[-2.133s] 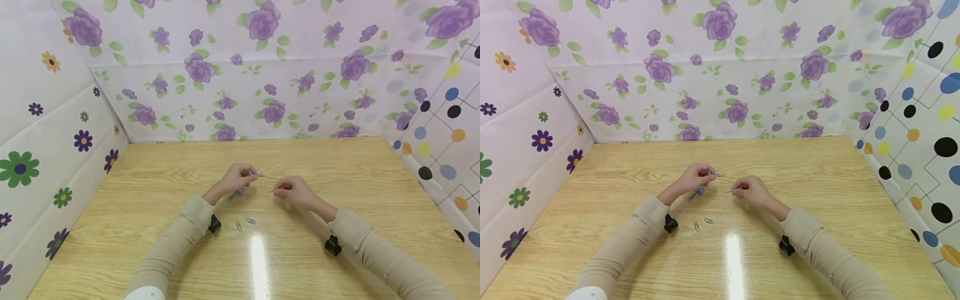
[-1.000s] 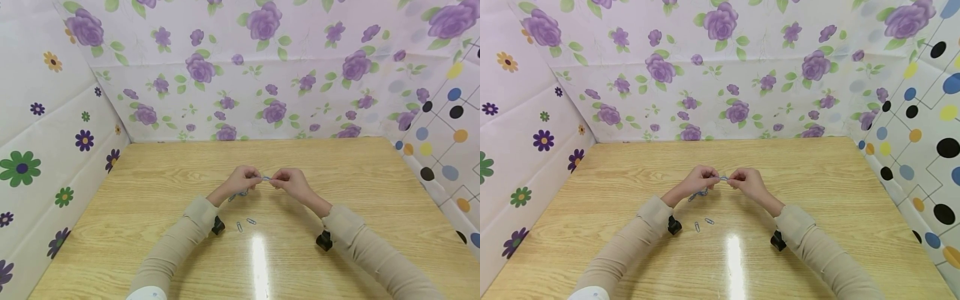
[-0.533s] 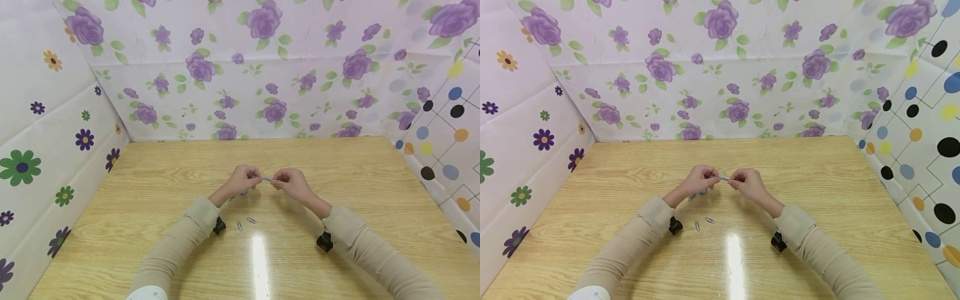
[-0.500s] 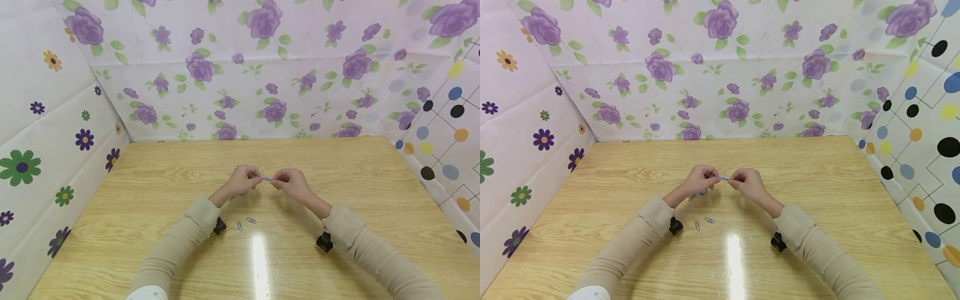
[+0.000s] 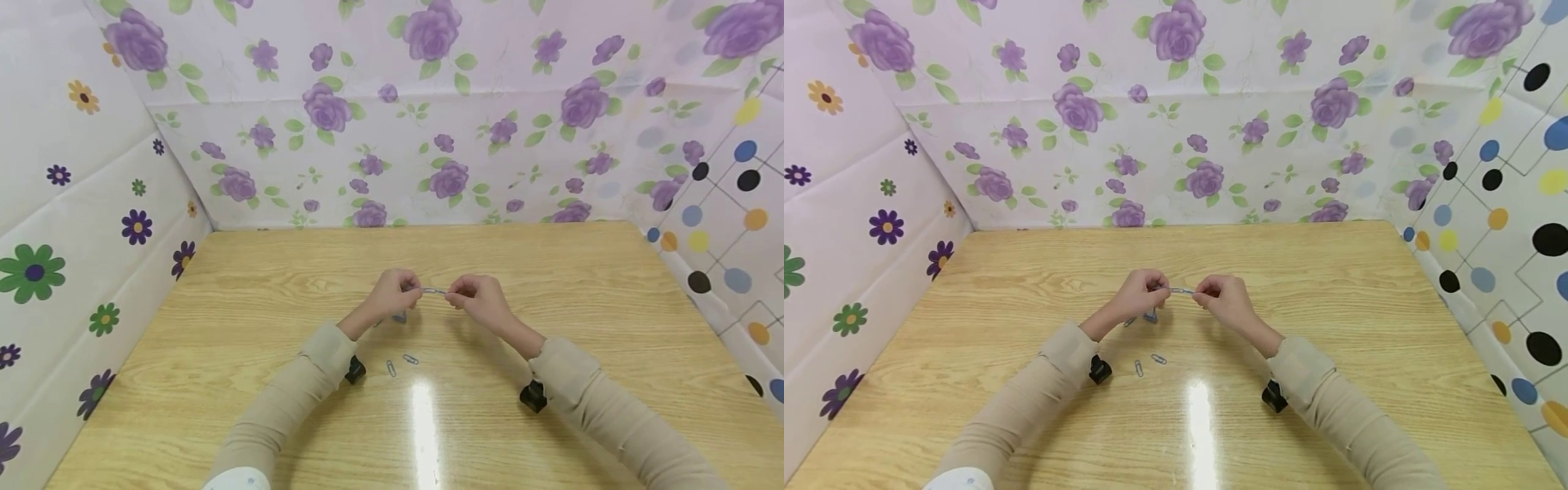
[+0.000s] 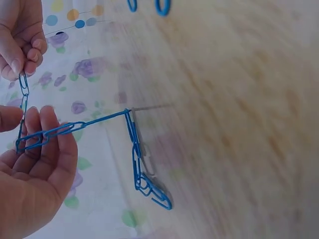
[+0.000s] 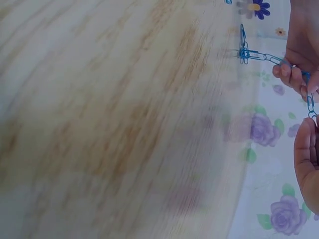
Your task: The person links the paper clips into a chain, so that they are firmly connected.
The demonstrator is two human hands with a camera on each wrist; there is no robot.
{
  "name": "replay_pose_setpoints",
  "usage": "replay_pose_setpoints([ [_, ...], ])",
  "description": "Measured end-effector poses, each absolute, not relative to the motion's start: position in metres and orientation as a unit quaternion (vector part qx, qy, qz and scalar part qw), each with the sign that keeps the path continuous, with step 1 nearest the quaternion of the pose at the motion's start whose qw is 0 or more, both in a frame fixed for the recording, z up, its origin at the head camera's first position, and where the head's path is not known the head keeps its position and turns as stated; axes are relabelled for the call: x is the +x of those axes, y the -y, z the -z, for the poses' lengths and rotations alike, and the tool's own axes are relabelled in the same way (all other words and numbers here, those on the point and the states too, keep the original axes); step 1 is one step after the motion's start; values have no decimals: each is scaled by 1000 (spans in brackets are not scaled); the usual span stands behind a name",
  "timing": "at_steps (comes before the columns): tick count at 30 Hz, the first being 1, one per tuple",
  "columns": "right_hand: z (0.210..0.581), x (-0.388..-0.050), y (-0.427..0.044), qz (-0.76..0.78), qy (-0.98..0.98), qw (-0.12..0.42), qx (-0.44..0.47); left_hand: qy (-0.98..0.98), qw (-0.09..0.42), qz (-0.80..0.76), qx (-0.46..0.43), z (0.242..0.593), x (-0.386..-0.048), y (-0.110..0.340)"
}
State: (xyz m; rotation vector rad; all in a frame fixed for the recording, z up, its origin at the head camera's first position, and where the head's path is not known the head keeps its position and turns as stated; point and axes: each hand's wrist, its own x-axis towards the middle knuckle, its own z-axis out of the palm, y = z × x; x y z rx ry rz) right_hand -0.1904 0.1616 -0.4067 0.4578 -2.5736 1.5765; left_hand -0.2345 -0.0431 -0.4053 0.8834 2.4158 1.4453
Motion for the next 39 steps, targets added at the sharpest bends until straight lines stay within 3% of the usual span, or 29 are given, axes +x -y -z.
replay_pose_setpoints([
  [10,400,-188,-163,-565,814,6,134,-779,171,-526,296,401,-233,47],
  [17,378,-172,-153,-571,804,4,164,-776,139,-495,366,403,-229,45],
  [21,386,-176,-151,-581,797,-7,162,-775,122,-501,366,402,-225,48],
  [28,404,-175,-149,-542,821,-76,163,-774,109,-536,319,402,-221,66],
  [39,425,-161,-133,-419,856,-169,249,-752,104,-580,294,377,-193,85],
])
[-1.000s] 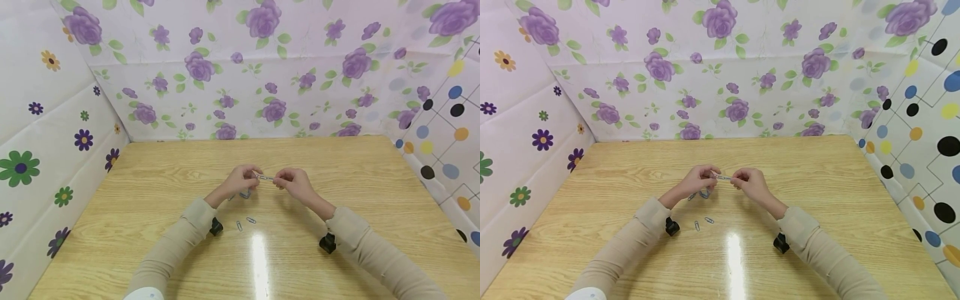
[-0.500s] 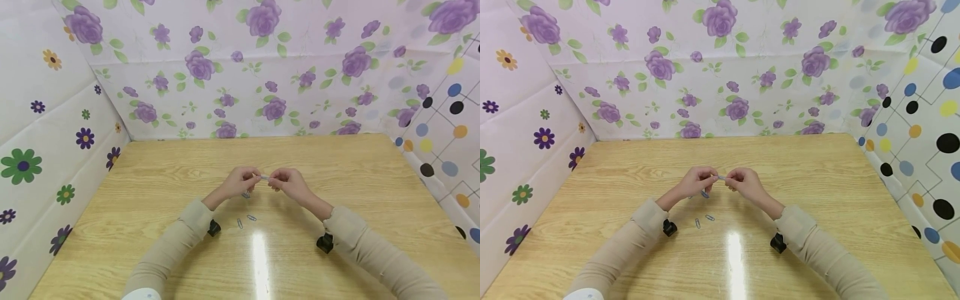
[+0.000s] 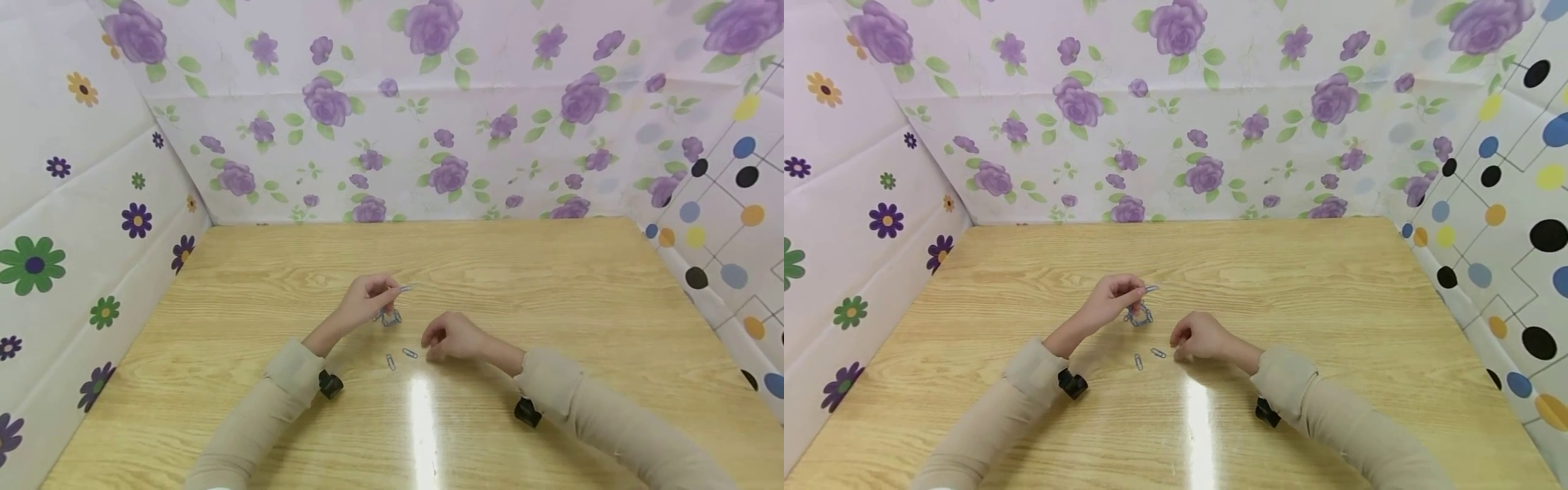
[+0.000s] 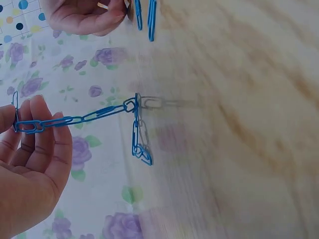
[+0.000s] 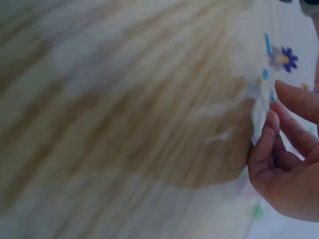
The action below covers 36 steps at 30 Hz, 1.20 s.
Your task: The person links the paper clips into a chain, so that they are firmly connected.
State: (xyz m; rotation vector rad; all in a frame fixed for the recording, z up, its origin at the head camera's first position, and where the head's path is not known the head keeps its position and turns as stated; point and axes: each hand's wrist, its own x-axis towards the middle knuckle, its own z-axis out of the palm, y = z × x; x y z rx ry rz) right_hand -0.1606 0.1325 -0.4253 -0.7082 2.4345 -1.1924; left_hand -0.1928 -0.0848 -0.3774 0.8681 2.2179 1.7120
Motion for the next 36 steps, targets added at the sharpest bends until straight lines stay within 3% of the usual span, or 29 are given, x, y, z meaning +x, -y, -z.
replay_pose_setpoints([
  [19,432,-177,-118,346,-836,162,-394,-761,128,-579,261,380,-193,107],
  [36,437,-174,-111,381,-835,179,-353,-763,113,-581,258,382,-190,108],
])
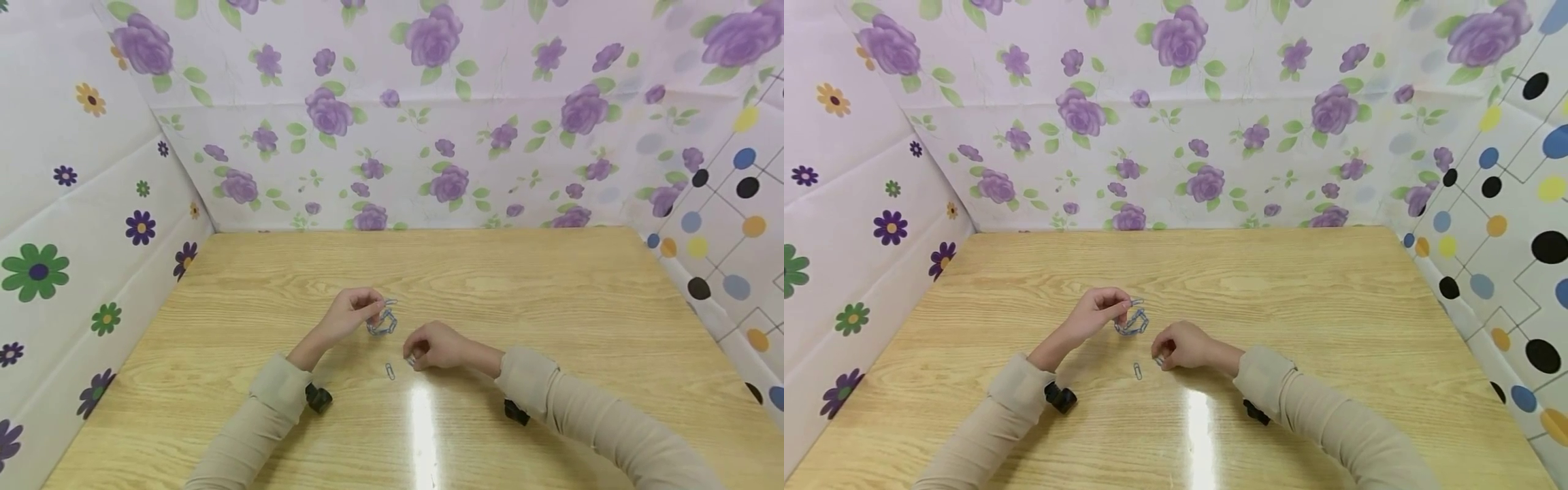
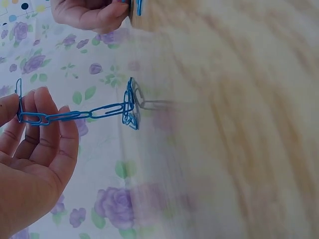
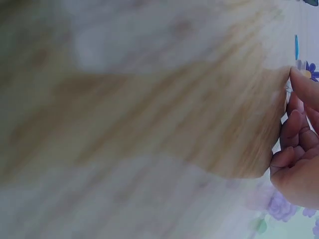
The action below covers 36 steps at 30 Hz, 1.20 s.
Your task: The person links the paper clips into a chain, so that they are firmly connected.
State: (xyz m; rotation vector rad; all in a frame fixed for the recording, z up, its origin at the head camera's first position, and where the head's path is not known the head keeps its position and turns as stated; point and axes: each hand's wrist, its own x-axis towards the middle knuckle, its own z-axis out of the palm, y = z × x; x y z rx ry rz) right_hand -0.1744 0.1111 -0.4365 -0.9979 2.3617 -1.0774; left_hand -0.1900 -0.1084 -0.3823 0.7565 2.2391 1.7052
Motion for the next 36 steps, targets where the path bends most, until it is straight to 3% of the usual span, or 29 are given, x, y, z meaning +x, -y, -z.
replay_pose_setpoints([
  [10,434,-176,-121,433,-832,189,-291,-770,118,-569,265,378,-182,103],
  [36,411,-177,-141,557,-807,64,-185,-758,156,-563,290,376,-181,87],
])
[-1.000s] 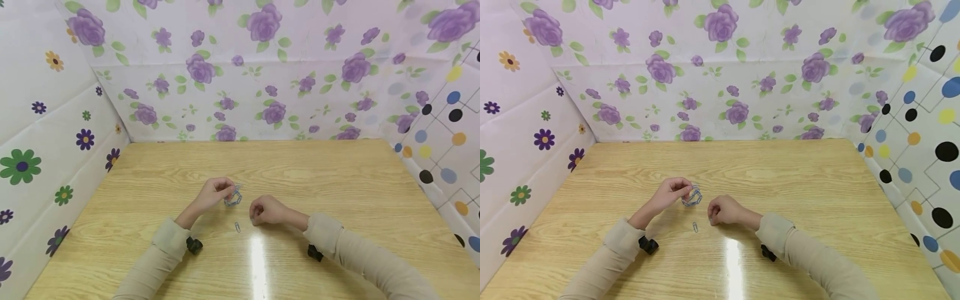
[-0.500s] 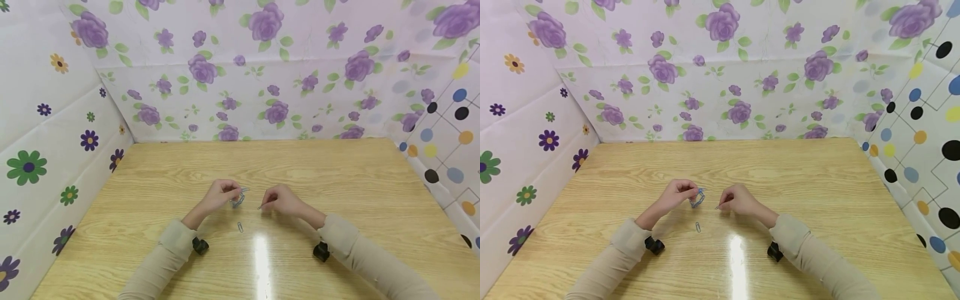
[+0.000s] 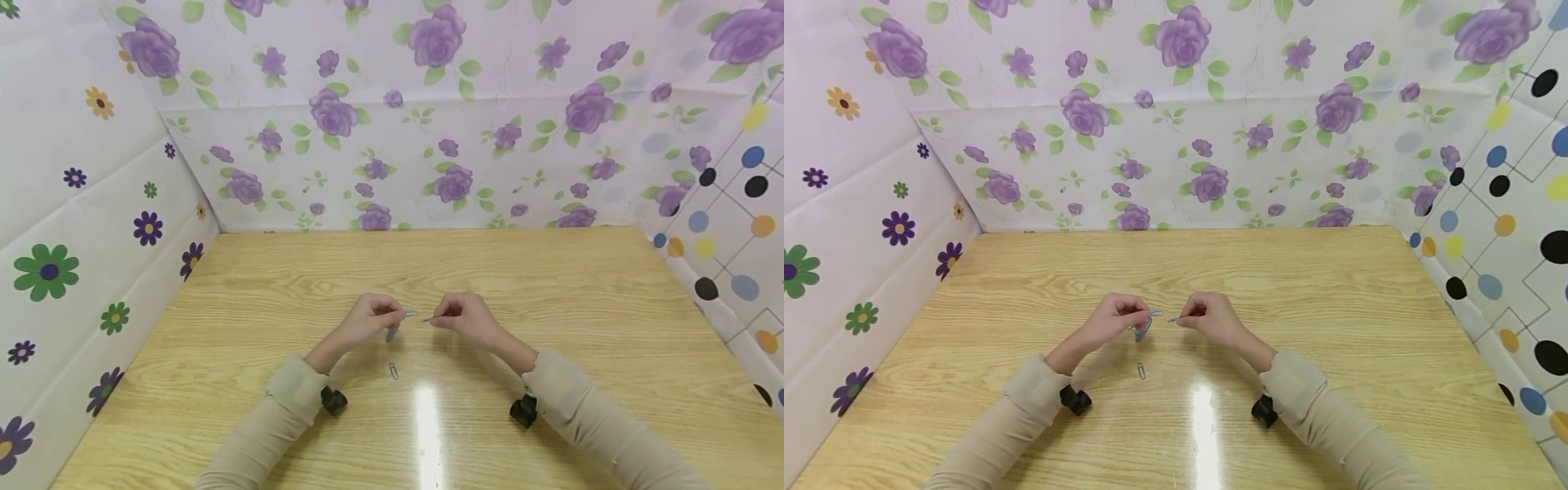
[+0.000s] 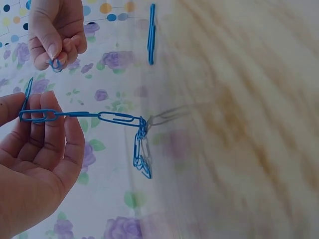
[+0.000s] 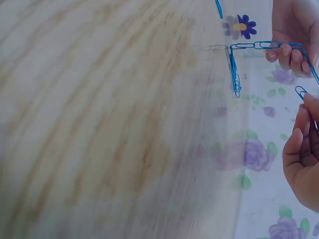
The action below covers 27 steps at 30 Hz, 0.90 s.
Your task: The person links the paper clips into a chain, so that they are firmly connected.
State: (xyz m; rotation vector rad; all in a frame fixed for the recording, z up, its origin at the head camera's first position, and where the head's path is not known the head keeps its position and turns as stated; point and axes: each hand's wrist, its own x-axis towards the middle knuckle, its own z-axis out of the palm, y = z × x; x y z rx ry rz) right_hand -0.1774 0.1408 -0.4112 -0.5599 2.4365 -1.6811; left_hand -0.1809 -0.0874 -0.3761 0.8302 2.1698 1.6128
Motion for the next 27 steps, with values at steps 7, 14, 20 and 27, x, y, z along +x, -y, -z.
replay_pose_setpoints([
  [7,387,-164,-133,552,-810,36,-194,-760,167,-558,289,376,-180,78],
  [14,378,-157,-127,556,-806,27,-202,-764,162,-554,289,378,-179,74],
  [20,380,-154,-127,559,-800,4,-218,-773,149,-548,283,375,-176,73],
  [27,384,-153,-129,553,-798,-27,-238,-781,141,-540,281,383,-180,77],
])
